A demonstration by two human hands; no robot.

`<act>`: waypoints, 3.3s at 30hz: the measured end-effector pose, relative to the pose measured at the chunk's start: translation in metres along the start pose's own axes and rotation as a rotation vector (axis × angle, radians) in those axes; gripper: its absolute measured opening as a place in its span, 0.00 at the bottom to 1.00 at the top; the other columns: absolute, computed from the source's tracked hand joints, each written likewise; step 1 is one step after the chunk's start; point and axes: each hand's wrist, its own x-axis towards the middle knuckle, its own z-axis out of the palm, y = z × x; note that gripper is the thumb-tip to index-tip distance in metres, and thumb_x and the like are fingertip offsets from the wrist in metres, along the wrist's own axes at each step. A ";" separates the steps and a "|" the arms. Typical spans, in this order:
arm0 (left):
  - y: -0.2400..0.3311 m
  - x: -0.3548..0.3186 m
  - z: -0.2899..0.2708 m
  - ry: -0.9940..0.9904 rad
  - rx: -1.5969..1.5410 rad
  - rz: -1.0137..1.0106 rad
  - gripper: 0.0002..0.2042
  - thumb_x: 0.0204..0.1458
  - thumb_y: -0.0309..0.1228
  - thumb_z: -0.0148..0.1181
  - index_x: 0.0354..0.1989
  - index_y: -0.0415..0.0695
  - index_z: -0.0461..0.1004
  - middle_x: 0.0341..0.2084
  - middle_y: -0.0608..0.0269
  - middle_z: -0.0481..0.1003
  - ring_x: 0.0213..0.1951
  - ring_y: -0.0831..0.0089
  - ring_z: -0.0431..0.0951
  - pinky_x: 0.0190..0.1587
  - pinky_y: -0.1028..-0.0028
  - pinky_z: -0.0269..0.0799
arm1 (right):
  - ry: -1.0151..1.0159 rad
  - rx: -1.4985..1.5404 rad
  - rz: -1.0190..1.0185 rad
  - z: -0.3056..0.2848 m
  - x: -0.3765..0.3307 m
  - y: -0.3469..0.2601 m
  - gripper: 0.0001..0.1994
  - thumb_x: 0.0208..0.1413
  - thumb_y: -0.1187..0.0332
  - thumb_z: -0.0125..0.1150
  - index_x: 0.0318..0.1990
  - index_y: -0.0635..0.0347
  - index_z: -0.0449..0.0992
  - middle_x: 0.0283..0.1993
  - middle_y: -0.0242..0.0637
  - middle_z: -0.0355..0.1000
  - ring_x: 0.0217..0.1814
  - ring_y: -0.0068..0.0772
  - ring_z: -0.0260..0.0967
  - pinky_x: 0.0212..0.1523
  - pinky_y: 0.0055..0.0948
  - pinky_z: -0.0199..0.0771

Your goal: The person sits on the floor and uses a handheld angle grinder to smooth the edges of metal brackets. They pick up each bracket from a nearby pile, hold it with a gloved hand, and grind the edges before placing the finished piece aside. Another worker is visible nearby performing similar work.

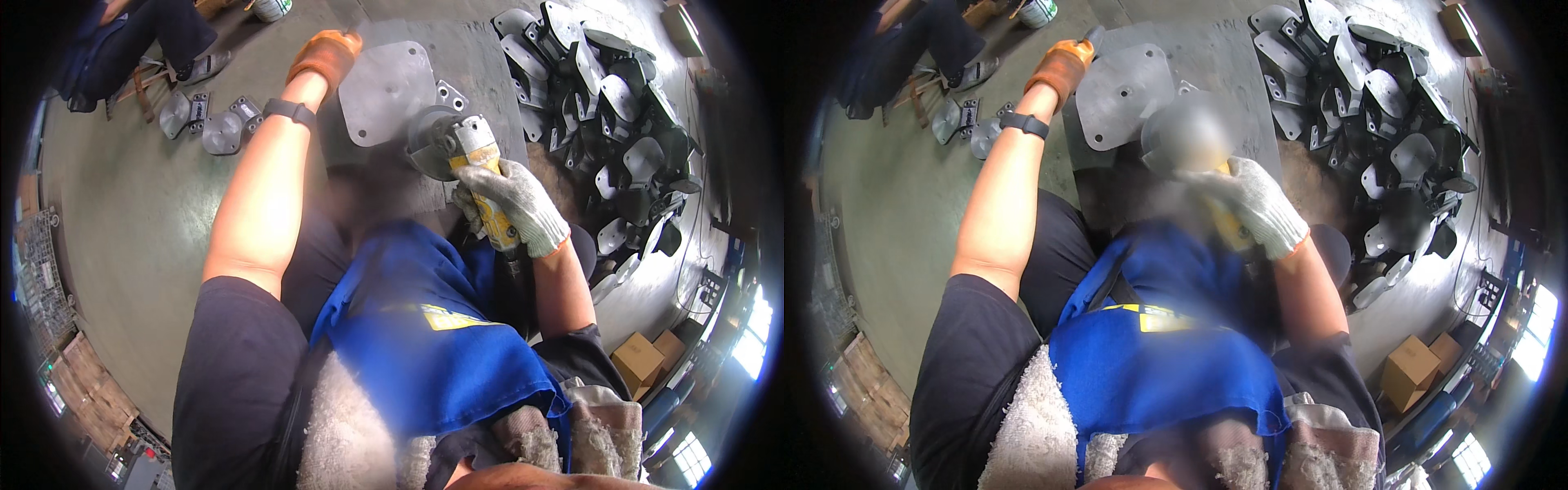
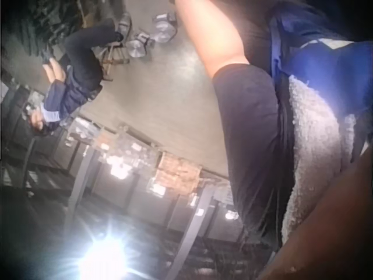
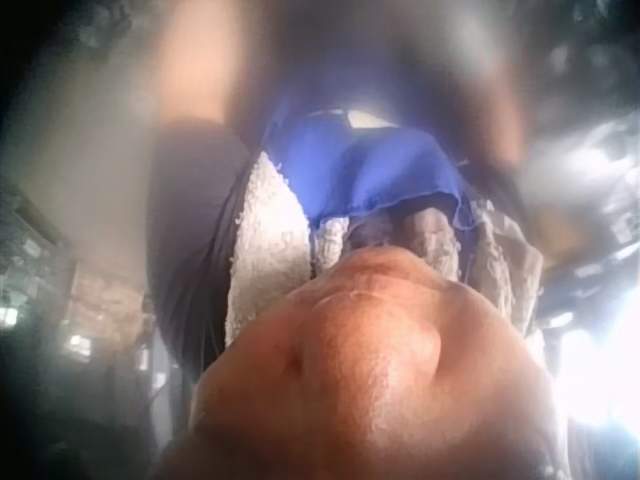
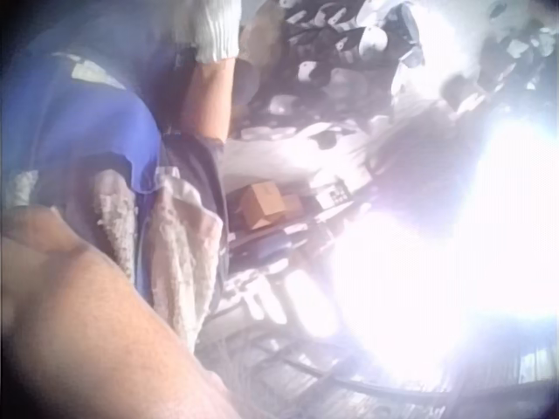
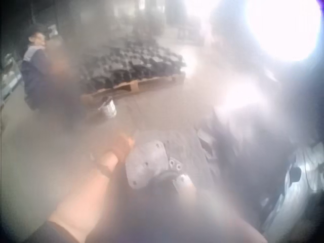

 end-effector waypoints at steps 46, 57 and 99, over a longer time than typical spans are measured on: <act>-0.014 0.002 0.011 0.264 0.522 0.448 0.09 0.55 0.28 0.54 0.33 0.41 0.83 0.32 0.49 0.81 0.40 0.53 0.83 0.46 0.58 0.79 | 0.029 -0.325 0.116 0.000 0.001 0.004 0.19 0.53 0.59 0.78 0.44 0.64 0.81 0.30 0.33 0.78 0.29 0.20 0.75 0.33 0.23 0.76; -0.073 0.020 -0.038 0.205 0.427 0.283 0.10 0.55 0.28 0.54 0.34 0.41 0.83 0.32 0.48 0.81 0.41 0.53 0.83 0.46 0.57 0.79 | 0.018 -0.359 0.182 -0.010 0.000 0.011 0.19 0.51 0.60 0.79 0.43 0.63 0.81 0.31 0.32 0.78 0.31 0.20 0.75 0.35 0.23 0.77; -0.006 0.016 0.022 0.283 0.264 0.374 0.22 0.65 0.48 0.49 0.44 0.42 0.82 0.45 0.41 0.81 0.50 0.38 0.79 0.50 0.48 0.78 | 0.045 -0.160 0.023 0.003 0.025 -0.002 0.19 0.57 0.57 0.74 0.45 0.63 0.80 0.29 0.34 0.77 0.25 0.22 0.74 0.27 0.22 0.74</act>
